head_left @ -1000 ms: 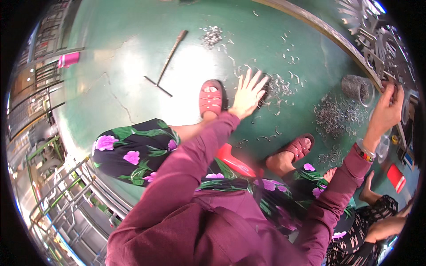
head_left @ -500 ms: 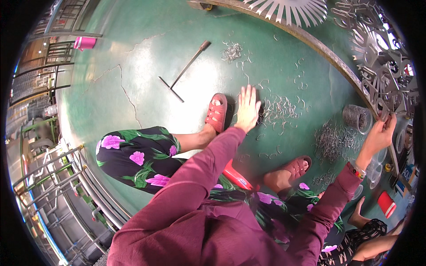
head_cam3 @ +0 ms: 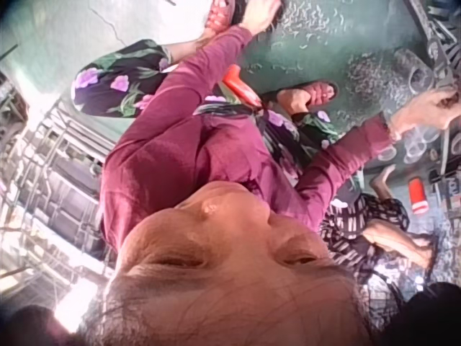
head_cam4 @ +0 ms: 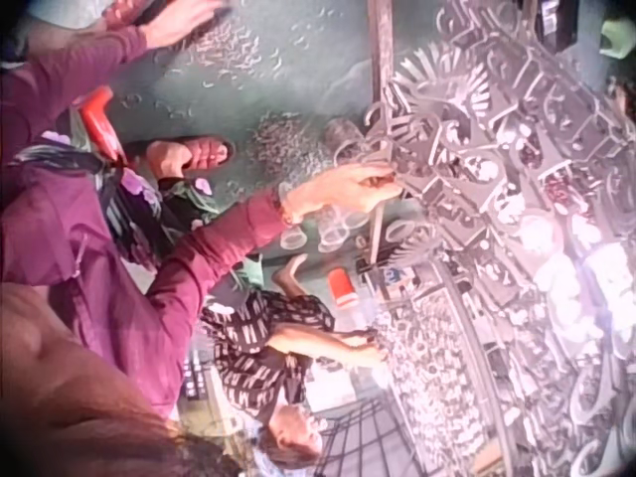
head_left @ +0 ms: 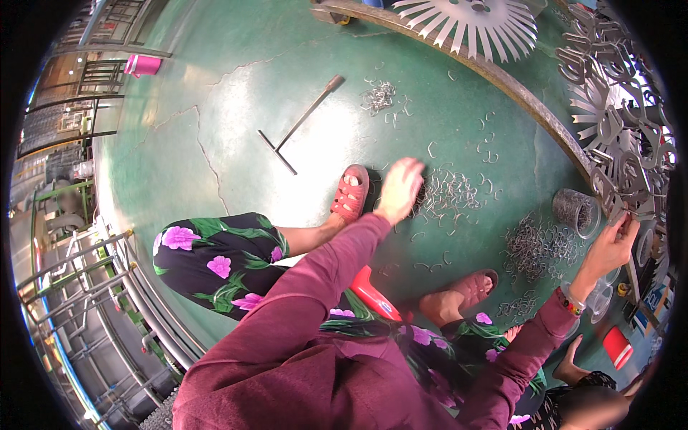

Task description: The person sits on the floor and repeatedly picks up small metal hooks and S-shaped clips, then attaches them to a vertical metal rack. The person handles the parts one at a time and places them onto the rack structure.

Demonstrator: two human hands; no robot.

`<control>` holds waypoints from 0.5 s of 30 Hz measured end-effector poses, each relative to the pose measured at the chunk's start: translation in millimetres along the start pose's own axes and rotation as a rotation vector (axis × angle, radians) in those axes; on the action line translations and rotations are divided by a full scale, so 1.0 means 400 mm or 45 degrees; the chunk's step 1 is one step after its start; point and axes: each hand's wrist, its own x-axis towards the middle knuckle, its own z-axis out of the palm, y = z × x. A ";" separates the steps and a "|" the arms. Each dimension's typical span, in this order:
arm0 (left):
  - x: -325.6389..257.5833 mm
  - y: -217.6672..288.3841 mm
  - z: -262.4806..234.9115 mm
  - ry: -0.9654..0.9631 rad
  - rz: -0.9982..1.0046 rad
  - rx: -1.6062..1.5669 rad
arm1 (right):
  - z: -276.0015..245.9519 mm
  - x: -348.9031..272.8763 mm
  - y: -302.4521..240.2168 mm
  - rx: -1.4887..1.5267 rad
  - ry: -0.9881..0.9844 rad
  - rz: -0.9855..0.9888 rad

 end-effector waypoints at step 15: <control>0.277 -0.255 -0.076 0.044 -0.436 0.155 | 0.000 -0.015 0.003 0.041 -0.013 0.044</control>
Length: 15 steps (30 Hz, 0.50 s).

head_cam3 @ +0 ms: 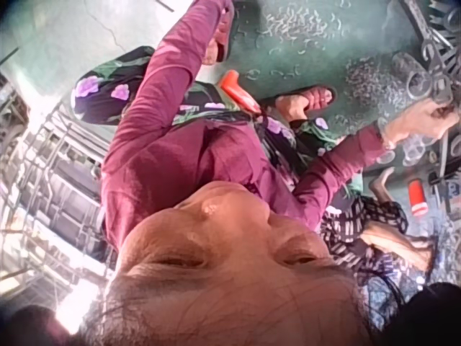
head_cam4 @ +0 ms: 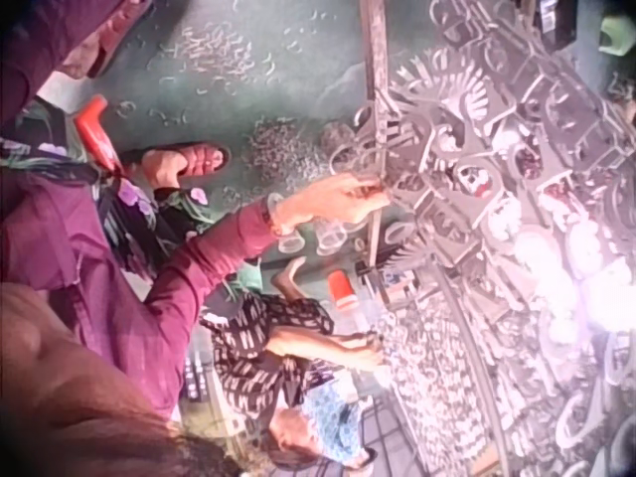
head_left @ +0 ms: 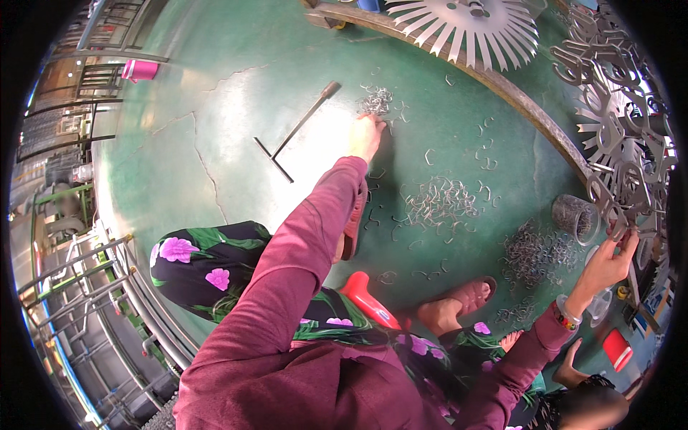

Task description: The person sits on the floor and repeatedly picks up small metal hooks and S-shaped clips, then attaches them to a vertical metal rack. The person handles the parts one at a time and places them onto the rack structure.

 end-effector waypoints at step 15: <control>-0.041 0.024 0.010 -0.006 -0.480 -0.701 | -0.036 0.037 -0.090 0.018 -0.168 -0.023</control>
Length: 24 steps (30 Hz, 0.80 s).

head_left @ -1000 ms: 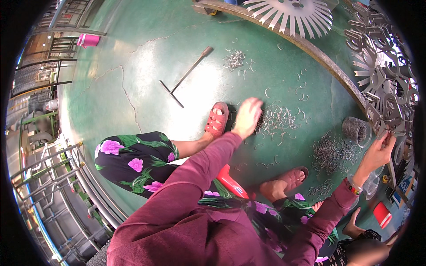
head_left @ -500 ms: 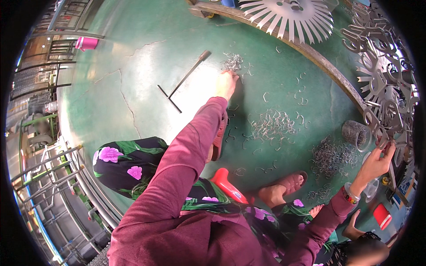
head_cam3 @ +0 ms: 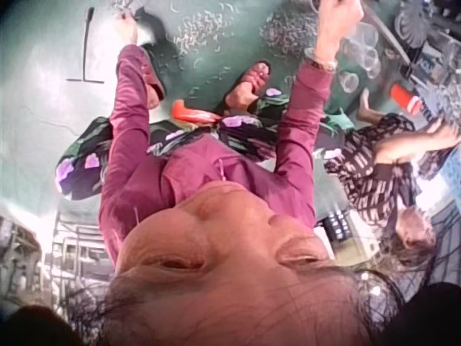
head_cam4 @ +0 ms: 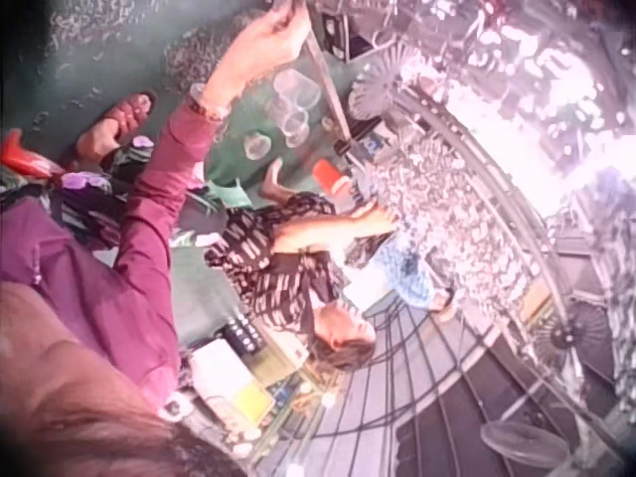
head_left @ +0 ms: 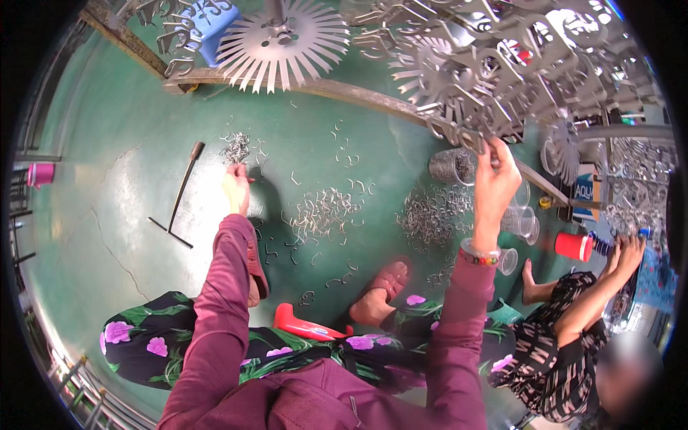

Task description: The person sits on the floor and repeatedly picks up small metal hooks and S-shaped clips, then attaches them to a vertical metal rack. The person handles the parts one at a time and places them onto the rack structure.

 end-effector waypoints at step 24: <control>-0.258 0.122 0.177 -0.535 0.611 1.031 | -0.034 0.013 0.044 -0.181 -0.014 -0.312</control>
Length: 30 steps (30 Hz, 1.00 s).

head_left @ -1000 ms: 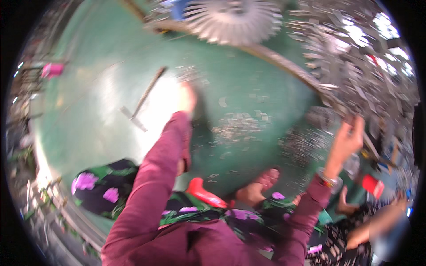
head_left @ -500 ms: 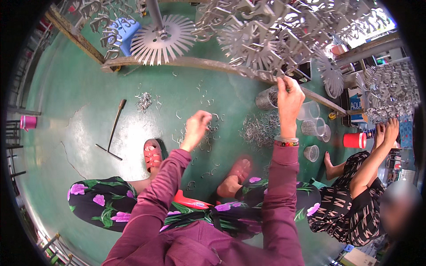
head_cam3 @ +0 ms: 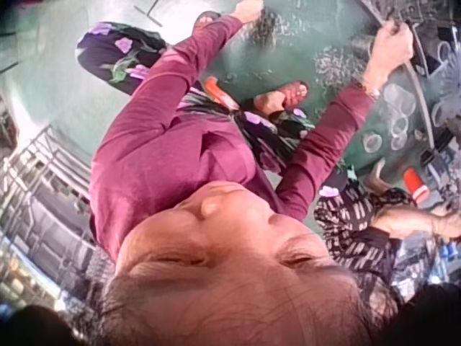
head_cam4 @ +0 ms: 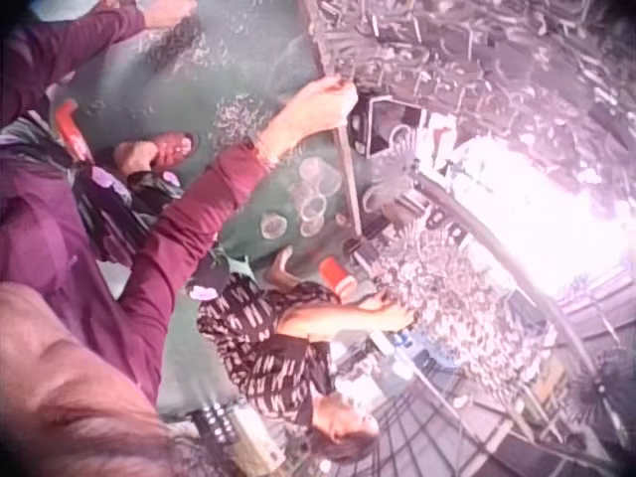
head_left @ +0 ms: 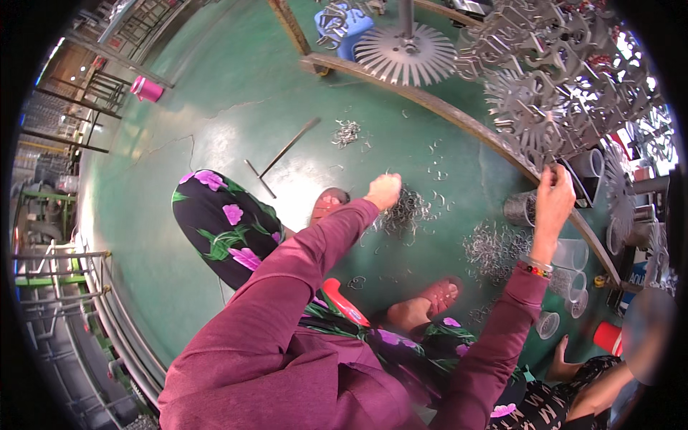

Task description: The person sits on the floor and repeatedly picks up small metal hooks and S-shaped clips, then attaches them to a vertical metal rack. The person handles the parts one at a time and places them onto the rack structure.

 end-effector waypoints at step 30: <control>0.151 -0.320 -0.028 0.556 -0.445 -0.803 | 0.016 0.004 -0.045 0.048 -0.058 0.164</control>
